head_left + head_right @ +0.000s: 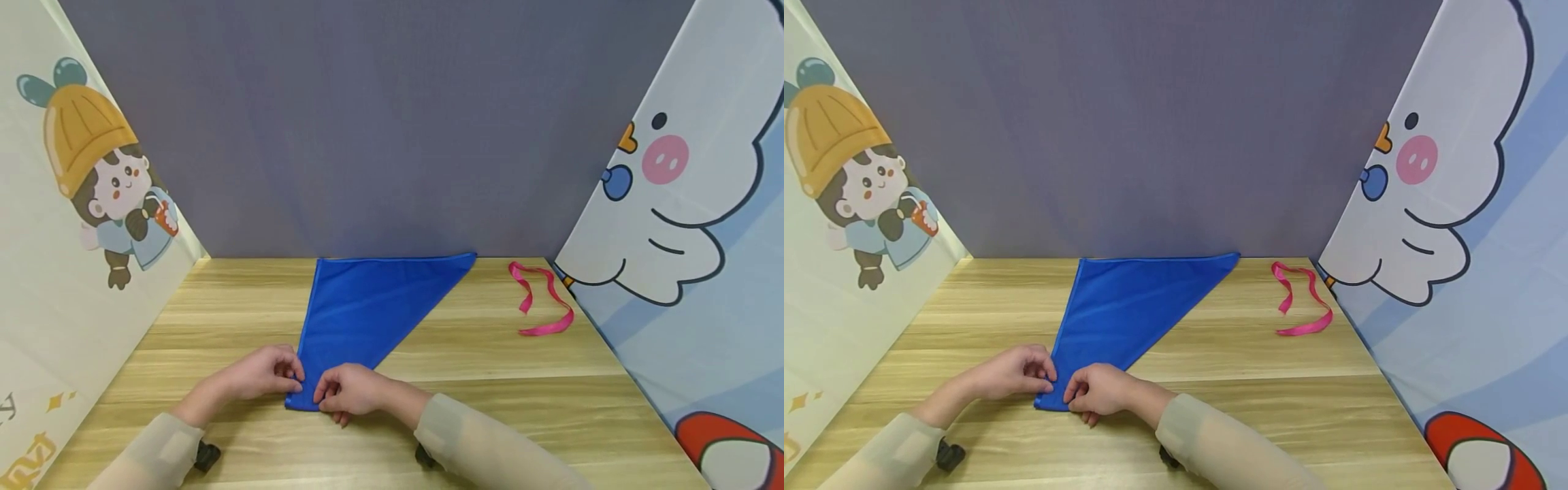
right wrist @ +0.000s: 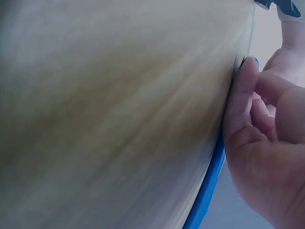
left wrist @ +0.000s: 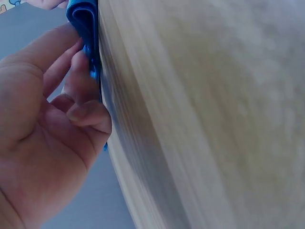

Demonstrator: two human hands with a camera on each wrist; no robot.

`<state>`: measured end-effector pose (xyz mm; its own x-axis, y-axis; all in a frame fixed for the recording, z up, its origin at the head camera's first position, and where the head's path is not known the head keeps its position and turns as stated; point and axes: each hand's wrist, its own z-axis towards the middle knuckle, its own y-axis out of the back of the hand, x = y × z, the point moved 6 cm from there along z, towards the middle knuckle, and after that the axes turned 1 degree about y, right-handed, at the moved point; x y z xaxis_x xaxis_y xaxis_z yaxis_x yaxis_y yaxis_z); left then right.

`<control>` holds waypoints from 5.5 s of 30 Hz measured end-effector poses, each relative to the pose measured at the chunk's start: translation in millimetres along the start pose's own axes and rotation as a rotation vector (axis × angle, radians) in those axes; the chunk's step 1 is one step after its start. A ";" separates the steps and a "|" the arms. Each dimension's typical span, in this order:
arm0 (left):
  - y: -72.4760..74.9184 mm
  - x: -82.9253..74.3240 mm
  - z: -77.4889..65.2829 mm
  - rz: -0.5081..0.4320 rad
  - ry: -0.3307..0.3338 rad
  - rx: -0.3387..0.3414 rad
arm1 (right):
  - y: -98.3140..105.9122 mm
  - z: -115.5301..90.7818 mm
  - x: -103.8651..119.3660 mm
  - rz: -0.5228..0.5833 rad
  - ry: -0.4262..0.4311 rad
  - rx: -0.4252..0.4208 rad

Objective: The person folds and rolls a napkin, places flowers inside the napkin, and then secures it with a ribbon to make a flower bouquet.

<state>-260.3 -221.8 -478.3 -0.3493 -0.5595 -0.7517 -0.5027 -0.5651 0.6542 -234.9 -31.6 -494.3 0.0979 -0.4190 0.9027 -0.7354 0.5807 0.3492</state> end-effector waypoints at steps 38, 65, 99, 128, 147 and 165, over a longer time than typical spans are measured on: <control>-7.8 -12.2 -12.0 -0.049 -0.090 0.238 | -0.2 -2.3 0.8 -0.021 -0.016 0.023; -1.1 0.6 0.3 -0.165 -0.061 0.172 | 7.3 -3.8 4.9 -0.249 0.023 -0.091; -2.4 -6.2 12.3 -0.040 -0.040 0.023 | 14.3 -3.6 0.5 -0.189 -0.022 -0.098; 3.2 -5.8 16.7 -0.011 -0.068 0.139 | 13.8 -4.2 0.5 -0.258 -0.036 -0.125; 5.7 -8.6 26.7 0.048 -0.091 0.098 | 16.6 -7.1 7.5 -0.419 0.021 -0.193; 1.7 -0.3 35.6 -0.026 0.080 0.012 | 29.1 -8.3 -4.1 -0.183 -0.004 -0.178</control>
<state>-289.2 -201.0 -480.0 -0.2715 -0.5918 -0.7589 -0.5203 -0.5731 0.6331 -251.1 -7.3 -485.8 0.2159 -0.5309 0.8195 -0.5757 0.6087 0.5460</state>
